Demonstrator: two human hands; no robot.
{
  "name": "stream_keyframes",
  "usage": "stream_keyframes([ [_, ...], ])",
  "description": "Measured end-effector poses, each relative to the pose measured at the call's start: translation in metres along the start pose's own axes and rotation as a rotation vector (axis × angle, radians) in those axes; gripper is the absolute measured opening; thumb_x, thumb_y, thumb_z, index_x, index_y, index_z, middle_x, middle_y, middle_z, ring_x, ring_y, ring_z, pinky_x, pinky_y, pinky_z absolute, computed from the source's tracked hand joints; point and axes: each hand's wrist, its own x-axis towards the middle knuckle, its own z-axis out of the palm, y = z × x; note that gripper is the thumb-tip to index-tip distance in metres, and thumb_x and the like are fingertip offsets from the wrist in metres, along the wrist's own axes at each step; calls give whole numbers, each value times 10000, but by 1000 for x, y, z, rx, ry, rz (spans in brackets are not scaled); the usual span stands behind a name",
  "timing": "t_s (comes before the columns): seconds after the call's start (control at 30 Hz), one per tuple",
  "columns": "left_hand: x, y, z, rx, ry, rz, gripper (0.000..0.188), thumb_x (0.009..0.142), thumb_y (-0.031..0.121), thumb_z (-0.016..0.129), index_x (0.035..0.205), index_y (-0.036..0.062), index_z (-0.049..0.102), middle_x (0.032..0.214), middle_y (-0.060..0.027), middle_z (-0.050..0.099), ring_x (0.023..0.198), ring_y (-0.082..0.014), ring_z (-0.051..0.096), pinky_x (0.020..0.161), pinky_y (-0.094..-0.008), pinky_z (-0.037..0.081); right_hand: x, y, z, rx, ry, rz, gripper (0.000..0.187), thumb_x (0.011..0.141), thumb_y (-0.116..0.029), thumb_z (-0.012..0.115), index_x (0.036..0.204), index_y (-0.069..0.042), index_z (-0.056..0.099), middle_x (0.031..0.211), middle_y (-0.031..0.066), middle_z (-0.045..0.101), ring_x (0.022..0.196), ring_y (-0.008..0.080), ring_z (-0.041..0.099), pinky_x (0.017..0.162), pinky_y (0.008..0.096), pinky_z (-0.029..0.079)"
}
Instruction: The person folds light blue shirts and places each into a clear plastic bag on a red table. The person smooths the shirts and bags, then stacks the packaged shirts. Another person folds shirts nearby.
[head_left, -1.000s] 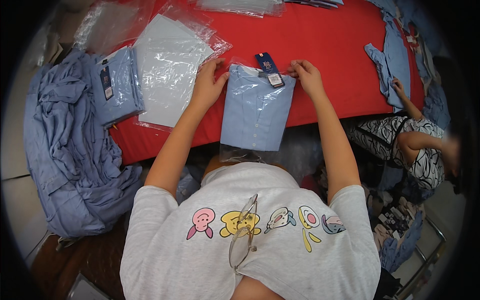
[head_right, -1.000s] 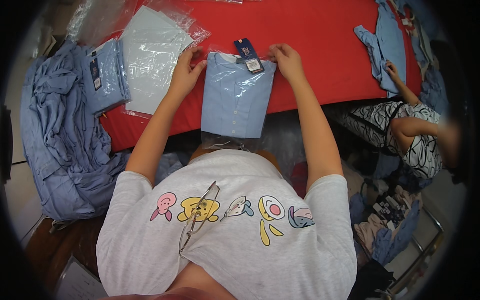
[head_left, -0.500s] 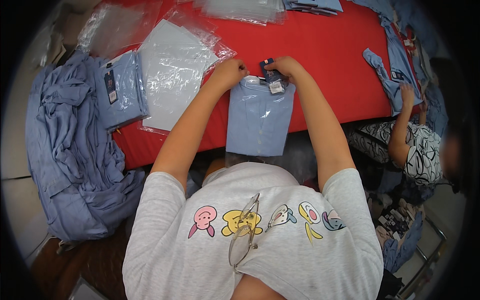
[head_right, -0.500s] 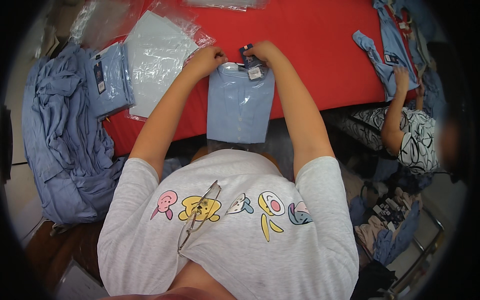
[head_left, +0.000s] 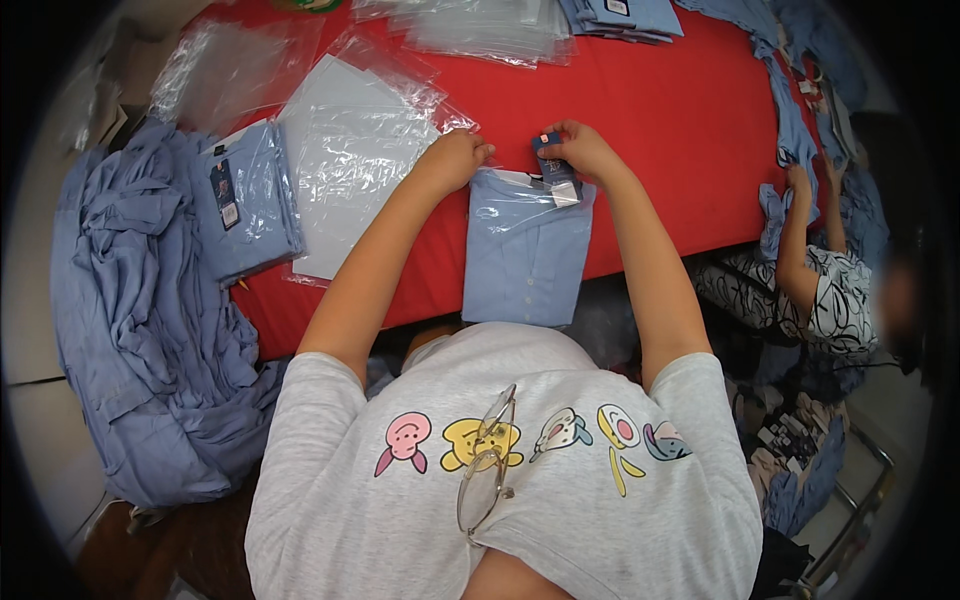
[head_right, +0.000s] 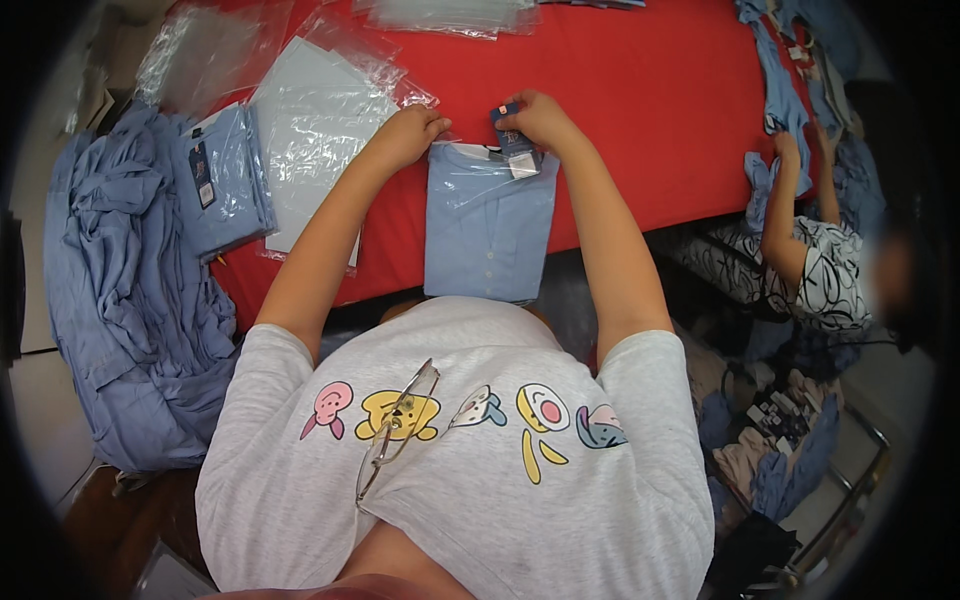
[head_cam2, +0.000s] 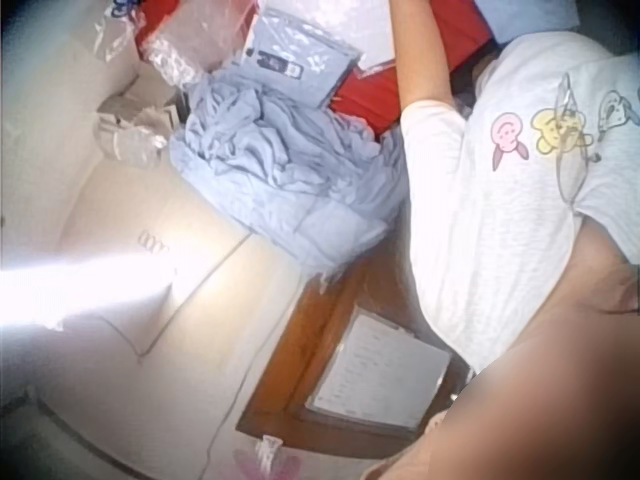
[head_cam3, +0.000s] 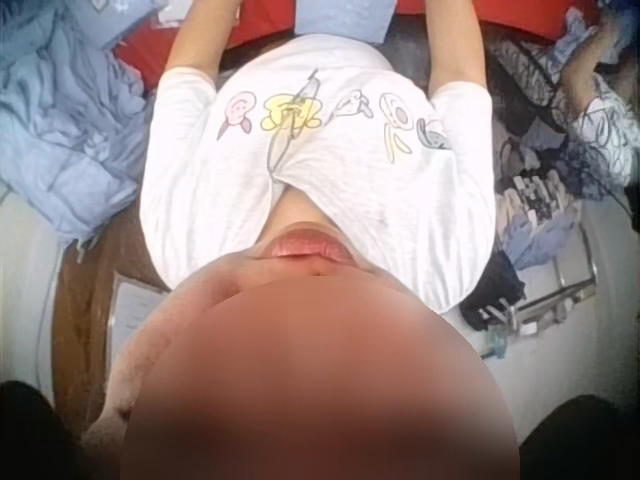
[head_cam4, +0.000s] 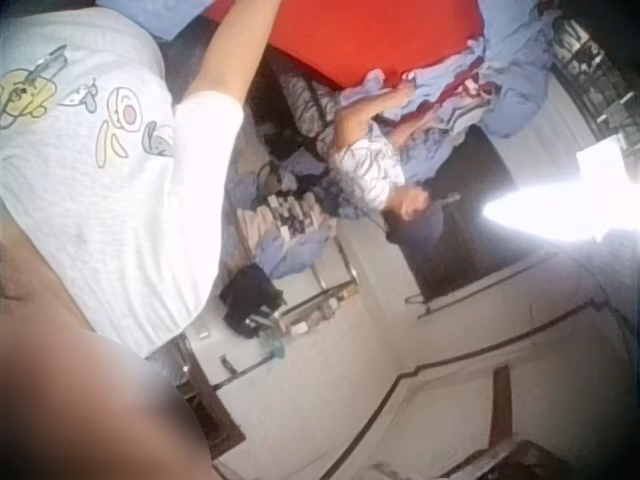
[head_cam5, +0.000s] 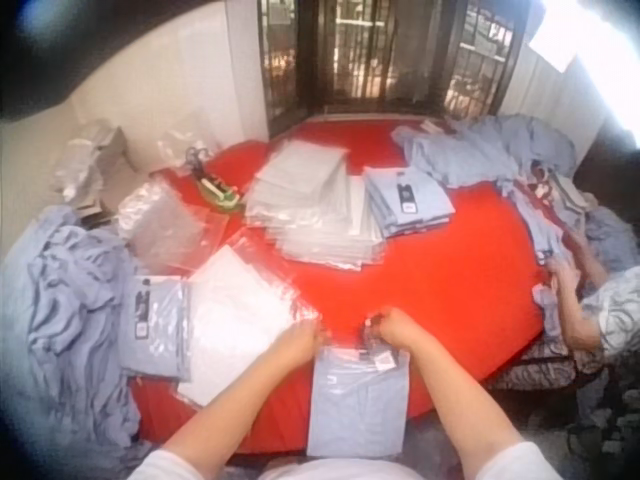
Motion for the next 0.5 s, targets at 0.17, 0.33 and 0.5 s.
stream_keyframes([
  [0.17, 9, 3, -9, -258, -306, -159, 314, 973, 337, 774, 1039, 33, 806, 972, -145, 795, 936, -242, 751, 870, -401, 566, -7, 10, -21, -103, -68, 165, 394, 842, -94, 868, 1171, 63, 719, 949, 174, 748, 771, 241, 735, 670, 404, 602],
  [0.33, 3, 19, -19, -201, -374, -147, 245, 957, 278, 794, 1000, 38, 811, 963, -120, 798, 920, -217, 746, 863, -375, 564, -30, -14, -14, -86, -49, 318, 207, 940, -113, 786, 1071, 19, 695, 809, 88, 663, 621, 166, 594, 538, 337, 452],
  [0.5, 0, 27, -15, -216, -189, -57, 190, 988, 212, 768, 994, 24, 790, 977, -85, 774, 947, -188, 728, 881, -337, 554, 2, 25, -31, 13, -105, 339, 272, 984, -148, 744, 1118, 87, 716, 887, 182, 710, 710, 262, 686, 633, 467, 566],
])
